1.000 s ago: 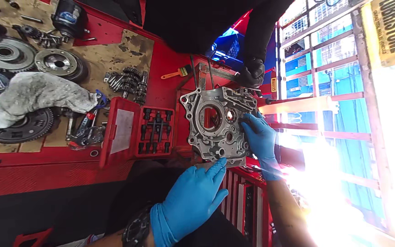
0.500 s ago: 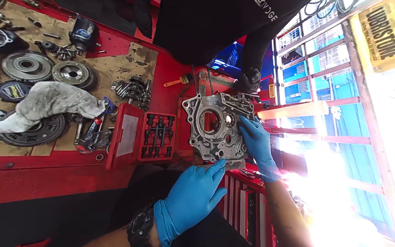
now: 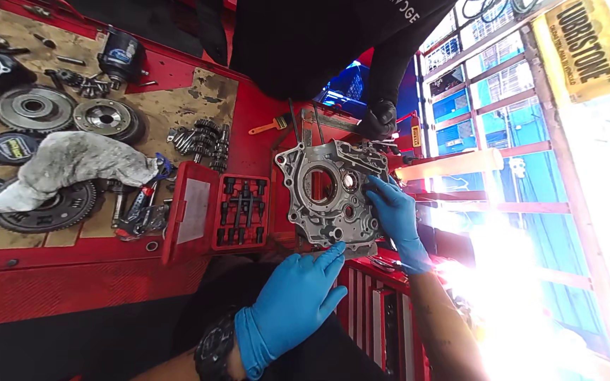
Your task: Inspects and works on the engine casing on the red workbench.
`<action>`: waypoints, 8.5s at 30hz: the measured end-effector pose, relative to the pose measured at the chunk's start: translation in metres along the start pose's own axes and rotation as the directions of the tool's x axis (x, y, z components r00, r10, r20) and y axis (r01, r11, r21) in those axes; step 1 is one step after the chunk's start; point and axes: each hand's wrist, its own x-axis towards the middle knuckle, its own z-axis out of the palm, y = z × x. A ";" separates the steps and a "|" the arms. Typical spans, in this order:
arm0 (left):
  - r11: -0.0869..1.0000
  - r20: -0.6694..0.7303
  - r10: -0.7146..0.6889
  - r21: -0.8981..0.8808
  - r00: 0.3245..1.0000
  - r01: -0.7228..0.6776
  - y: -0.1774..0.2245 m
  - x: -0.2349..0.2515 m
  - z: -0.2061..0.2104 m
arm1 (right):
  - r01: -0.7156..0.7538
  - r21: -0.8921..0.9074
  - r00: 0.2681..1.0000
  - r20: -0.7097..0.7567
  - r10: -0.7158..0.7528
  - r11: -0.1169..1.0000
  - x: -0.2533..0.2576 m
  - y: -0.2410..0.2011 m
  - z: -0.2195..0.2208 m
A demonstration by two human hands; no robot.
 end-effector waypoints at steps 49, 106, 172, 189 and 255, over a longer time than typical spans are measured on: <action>0.978 0.012 -0.197 0.072 0.980 0.196 0.032 0.008 -0.011 | -0.058 0.819 0.980 -0.062 0.188 0.570 -0.013 0.041 -0.027; 0.185 0.282 -0.649 -0.842 0.706 0.506 -0.160 -0.337 -0.020 | -0.645 -0.146 0.650 0.413 0.638 0.751 -0.022 -0.114 0.302; 0.945 -0.039 -0.172 -0.290 0.984 0.153 -0.118 -0.182 -0.051 | -0.283 0.573 0.913 0.407 0.032 0.769 -0.143 -0.254 0.112; 0.551 -0.262 -0.336 -0.834 0.905 -0.037 -0.108 -0.179 -0.057 | -0.544 0.817 0.834 0.551 0.022 0.191 -0.152 -0.261 0.143; 0.262 0.104 -0.722 -0.874 0.684 0.409 -0.138 -0.250 -0.081 | -0.683 -0.076 0.684 0.283 0.673 0.727 -0.030 -0.168 0.339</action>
